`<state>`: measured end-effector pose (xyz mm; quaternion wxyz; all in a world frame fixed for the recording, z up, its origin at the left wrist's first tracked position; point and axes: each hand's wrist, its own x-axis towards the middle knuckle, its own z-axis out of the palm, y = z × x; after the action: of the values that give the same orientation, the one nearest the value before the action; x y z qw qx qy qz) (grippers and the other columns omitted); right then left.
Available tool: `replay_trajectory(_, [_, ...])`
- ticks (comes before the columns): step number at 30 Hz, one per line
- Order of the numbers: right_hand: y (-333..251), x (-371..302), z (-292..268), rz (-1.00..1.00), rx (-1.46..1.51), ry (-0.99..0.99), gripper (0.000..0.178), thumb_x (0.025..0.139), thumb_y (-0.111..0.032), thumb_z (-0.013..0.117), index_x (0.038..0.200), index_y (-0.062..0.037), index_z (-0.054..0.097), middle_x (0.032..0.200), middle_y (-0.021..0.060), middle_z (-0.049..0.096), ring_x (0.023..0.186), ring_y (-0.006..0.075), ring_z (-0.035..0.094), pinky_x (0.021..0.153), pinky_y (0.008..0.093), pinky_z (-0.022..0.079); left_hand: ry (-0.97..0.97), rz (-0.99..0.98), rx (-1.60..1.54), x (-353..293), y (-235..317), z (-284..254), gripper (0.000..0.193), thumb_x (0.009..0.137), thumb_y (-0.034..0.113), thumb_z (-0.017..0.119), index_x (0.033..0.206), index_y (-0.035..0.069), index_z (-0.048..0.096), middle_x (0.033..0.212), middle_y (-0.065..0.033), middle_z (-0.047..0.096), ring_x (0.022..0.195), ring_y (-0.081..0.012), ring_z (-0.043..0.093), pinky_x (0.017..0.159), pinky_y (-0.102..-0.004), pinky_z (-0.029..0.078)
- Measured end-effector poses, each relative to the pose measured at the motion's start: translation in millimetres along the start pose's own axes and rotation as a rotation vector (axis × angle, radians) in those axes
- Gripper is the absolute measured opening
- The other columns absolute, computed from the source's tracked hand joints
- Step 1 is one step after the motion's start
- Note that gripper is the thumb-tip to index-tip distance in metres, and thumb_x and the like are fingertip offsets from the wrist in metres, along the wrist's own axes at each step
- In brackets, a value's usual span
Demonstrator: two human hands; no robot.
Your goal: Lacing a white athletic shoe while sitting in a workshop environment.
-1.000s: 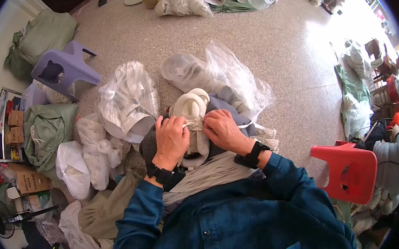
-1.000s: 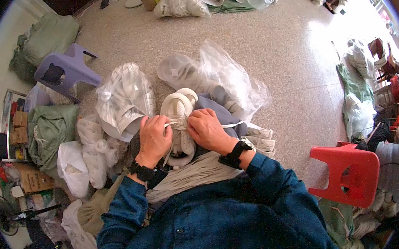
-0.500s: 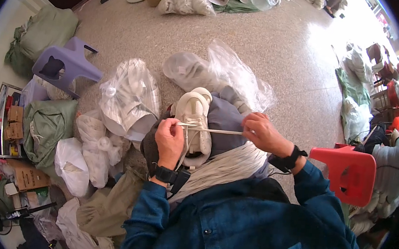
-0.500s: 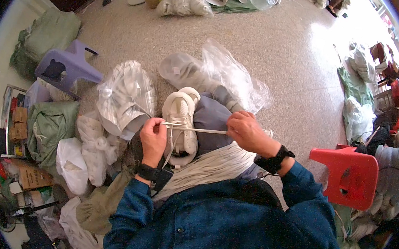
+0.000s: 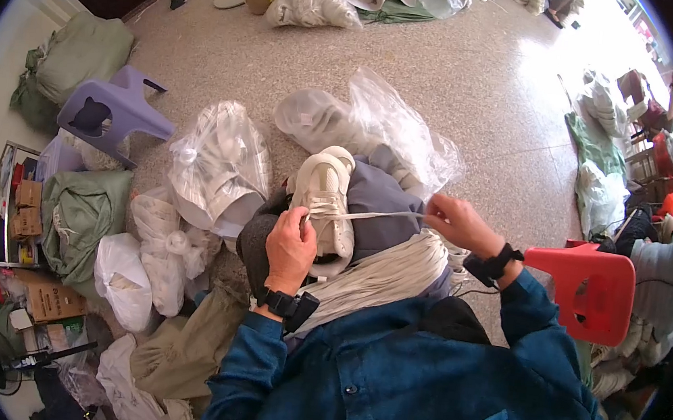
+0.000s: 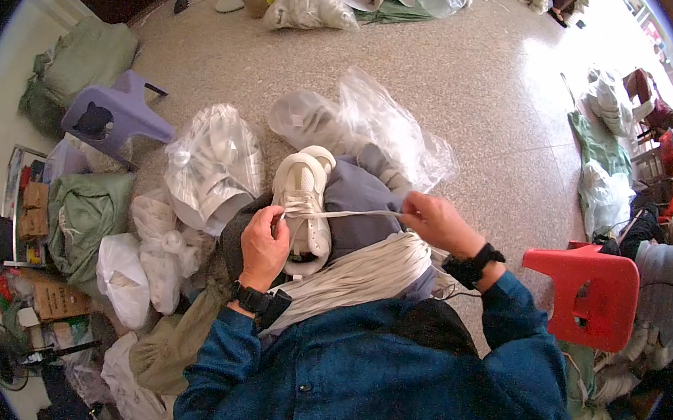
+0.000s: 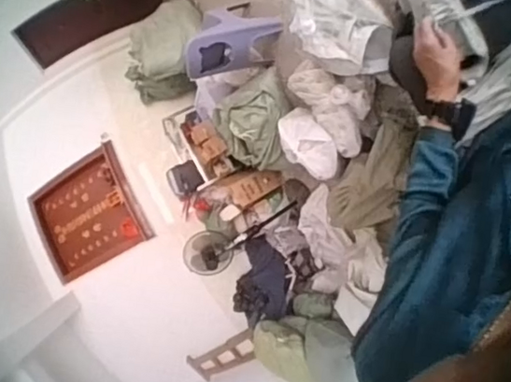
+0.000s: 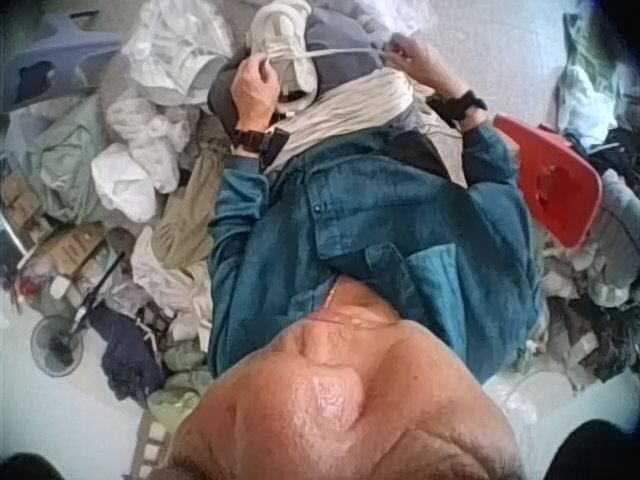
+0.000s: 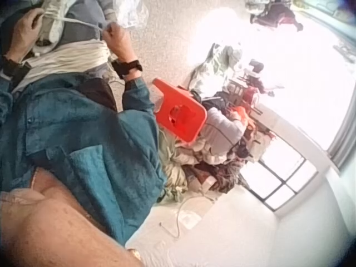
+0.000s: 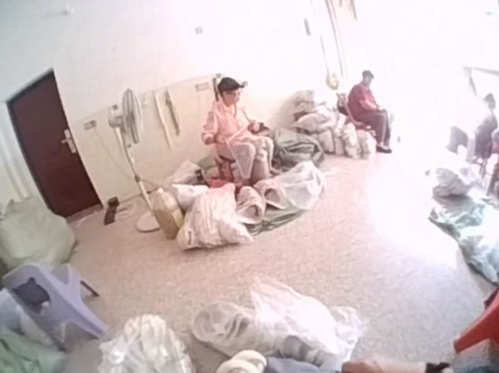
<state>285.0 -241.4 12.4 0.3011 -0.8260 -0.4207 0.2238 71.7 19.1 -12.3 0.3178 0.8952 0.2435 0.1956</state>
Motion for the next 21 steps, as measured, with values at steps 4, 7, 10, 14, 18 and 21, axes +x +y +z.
replay_trajectory(4, [-35, 32, 39, -0.222, 0.063, 0.099, 0.022, 0.087, -0.018, 0.068, 0.103, -0.0043, 0.061, 0.086, 0.0155, 0.064, 0.077, 0.0396, 0.063, 0.066, 0.0486, 0.05, 0.108, 0.108, 0.025, -7, 5, 1, 0.026, 0.082, 0.005, 0.067, 0.107, 0.003, 0.061, 0.11, -0.0167, 0.061, 0.102, -0.0374, 0.06, 0.088, -0.0453, 0.049])
replay_trajectory(7, [-64, 49, 62, -0.44, -0.002, 0.147, 0.021, 0.087, -0.014, 0.067, 0.105, -0.0041, 0.061, 0.09, 0.0152, 0.062, 0.082, 0.0375, 0.063, 0.069, 0.0443, 0.051, 0.066, 0.203, 0.13, -15, 6, -2, 0.028, 0.079, 0.006, 0.07, 0.106, 0.004, 0.062, 0.116, -0.0164, 0.058, 0.109, -0.0378, 0.056, 0.094, -0.0458, 0.046])
replay_trajectory(10, [-75, 60, 77, -0.363, -0.028, 0.126, 0.018, 0.087, -0.014, 0.066, 0.1, -0.0041, 0.059, 0.089, 0.0157, 0.061, 0.082, 0.0393, 0.062, 0.068, 0.0481, 0.049, 0.014, 0.233, 0.246, -18, 12, 1, 0.028, 0.077, 0.008, 0.071, 0.104, 0.004, 0.064, 0.119, -0.0159, 0.056, 0.117, -0.037, 0.052, 0.103, -0.0521, 0.039])
replay_trajectory(14, [-75, 72, 86, -0.408, -0.055, 0.088, 0.019, 0.085, -0.014, 0.064, 0.095, -0.0022, 0.054, 0.091, 0.0159, 0.062, 0.078, 0.0409, 0.063, 0.065, 0.0494, 0.05, -0.011, 0.25, 0.375, -16, 11, 4, 0.025, 0.078, 0.007, 0.069, 0.103, 0.005, 0.065, 0.12, -0.0151, 0.055, 0.121, -0.0358, 0.049, 0.109, -0.0578, 0.03])
replay_trajectory(18, [-79, 77, 72, -0.495, -0.179, 0.114, 0.015, 0.084, -0.01, 0.061, 0.095, -0.0028, 0.054, 0.09, 0.0144, 0.06, 0.081, 0.0377, 0.064, 0.065, 0.049, 0.051, 0.024, 0.254, 0.358, -11, 10, 4, 0.021, 0.079, 0.006, 0.067, 0.1, 0.006, 0.064, 0.117, -0.0128, 0.057, 0.118, -0.0344, 0.051, 0.109, -0.0566, 0.031])
replay_trajectory(21, [-76, 72, 67, -0.578, -0.264, 0.12, 0.013, 0.084, -0.006, 0.06, 0.095, -0.0028, 0.054, 0.091, 0.0143, 0.057, 0.081, 0.0356, 0.064, 0.065, 0.0475, 0.051, 0.086, 0.251, 0.25, -10, 12, 0, 0.016, 0.081, 0.006, 0.066, 0.096, 0.007, 0.063, 0.108, -0.009, 0.06, 0.11, -0.0305, 0.056, 0.109, -0.0544, 0.032])
